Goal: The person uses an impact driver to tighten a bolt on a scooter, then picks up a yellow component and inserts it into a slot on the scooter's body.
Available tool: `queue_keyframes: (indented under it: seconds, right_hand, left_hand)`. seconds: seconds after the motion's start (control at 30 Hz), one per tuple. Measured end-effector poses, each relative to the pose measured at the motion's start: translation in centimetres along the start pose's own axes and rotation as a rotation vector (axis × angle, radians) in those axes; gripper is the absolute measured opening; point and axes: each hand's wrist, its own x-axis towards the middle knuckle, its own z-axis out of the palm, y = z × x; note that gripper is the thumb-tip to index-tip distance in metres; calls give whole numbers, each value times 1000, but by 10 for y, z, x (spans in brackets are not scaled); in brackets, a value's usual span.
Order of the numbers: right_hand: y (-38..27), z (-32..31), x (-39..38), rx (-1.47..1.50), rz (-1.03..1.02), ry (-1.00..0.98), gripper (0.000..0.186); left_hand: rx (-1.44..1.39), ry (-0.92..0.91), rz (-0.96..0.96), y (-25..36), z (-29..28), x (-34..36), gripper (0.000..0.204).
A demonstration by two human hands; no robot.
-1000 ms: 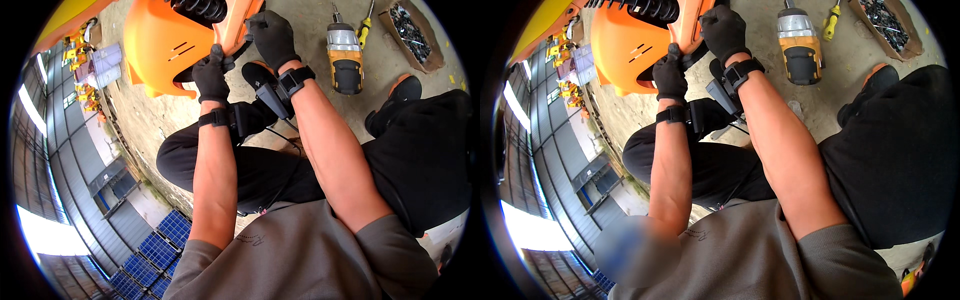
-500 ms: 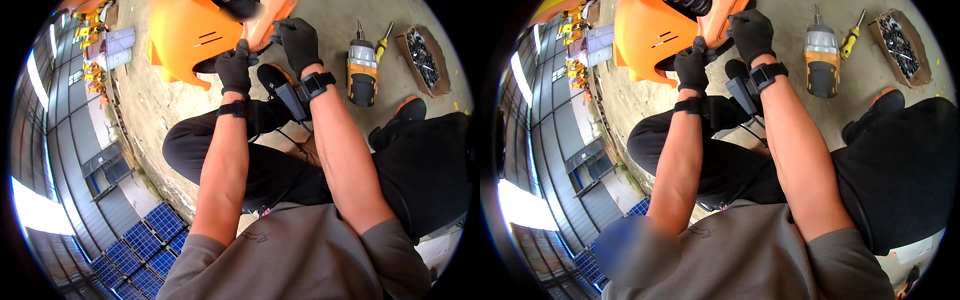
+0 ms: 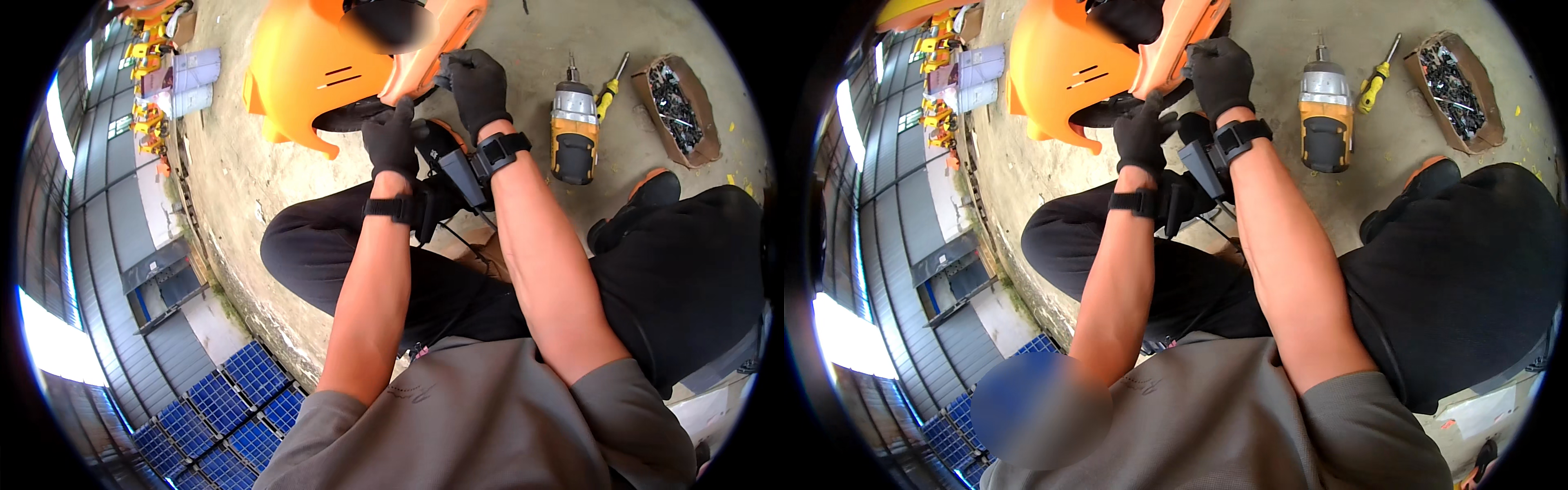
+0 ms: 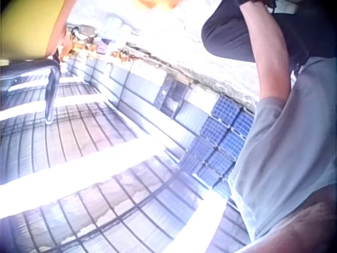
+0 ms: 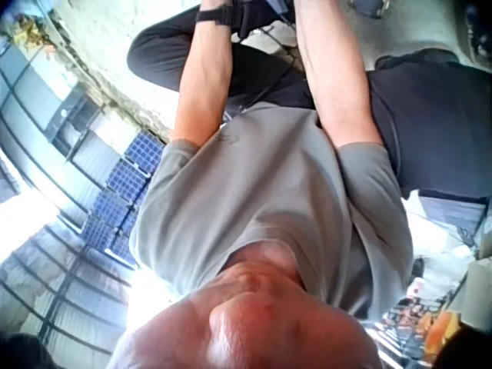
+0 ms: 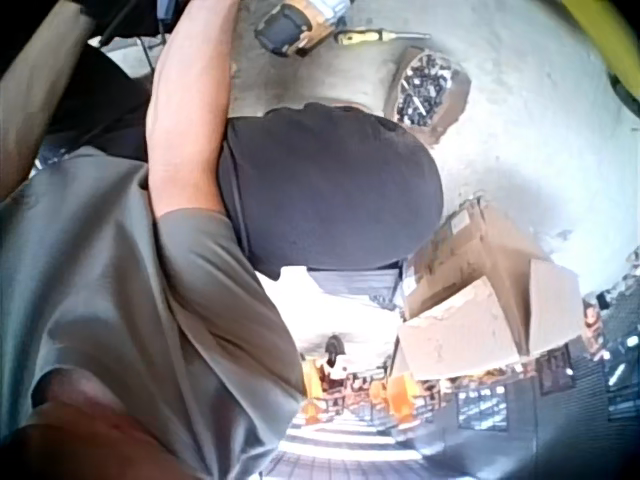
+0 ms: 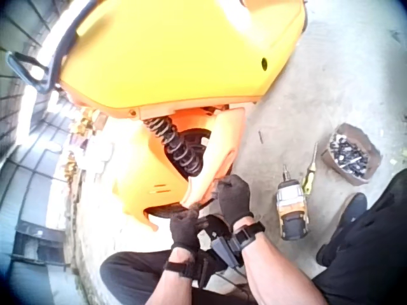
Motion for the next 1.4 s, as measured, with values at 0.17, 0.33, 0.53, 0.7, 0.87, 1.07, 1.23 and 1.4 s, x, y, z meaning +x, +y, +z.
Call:
queue_keyframes:
  seconds: [0.17, 0.33, 0.53, 0.7, 0.87, 1.07, 1.23, 1.4]
  right_hand:
    - [-1, 3, 0, 79, 65, 51, 9]
    - [-16, 3, -6, -26, 152, -80, 15]
    - [25, -14, 13, -724, -521, -177, 22]
    - [1, -12, -2, -718, -525, -182, 29]
    - [18, -11, 8, -683, -445, -185, 23]
    - [-18, 22, -10, 143, 182, 134, 16]
    - [4, 14, -9, -410, -213, 145, 15]
    - [-7, 11, -14, -658, -333, 124, 16]
  left_hand:
    - [33, -202, -22, 2, 13, -12, 25]
    - [-9, -190, -46, 4, 16, 0, 28]
    - [137, -221, 23, 14, 8, 6, 43]
    - [123, -83, -40, 26, -1, 13, 38]
    - [145, -18, -14, 30, 6, 11, 32]
    - [238, 5, 35, 27, -8, 20, 32]
    - [185, -27, 71, 25, -4, 22, 32]
    - [148, -9, 71, 22, -5, 22, 31]
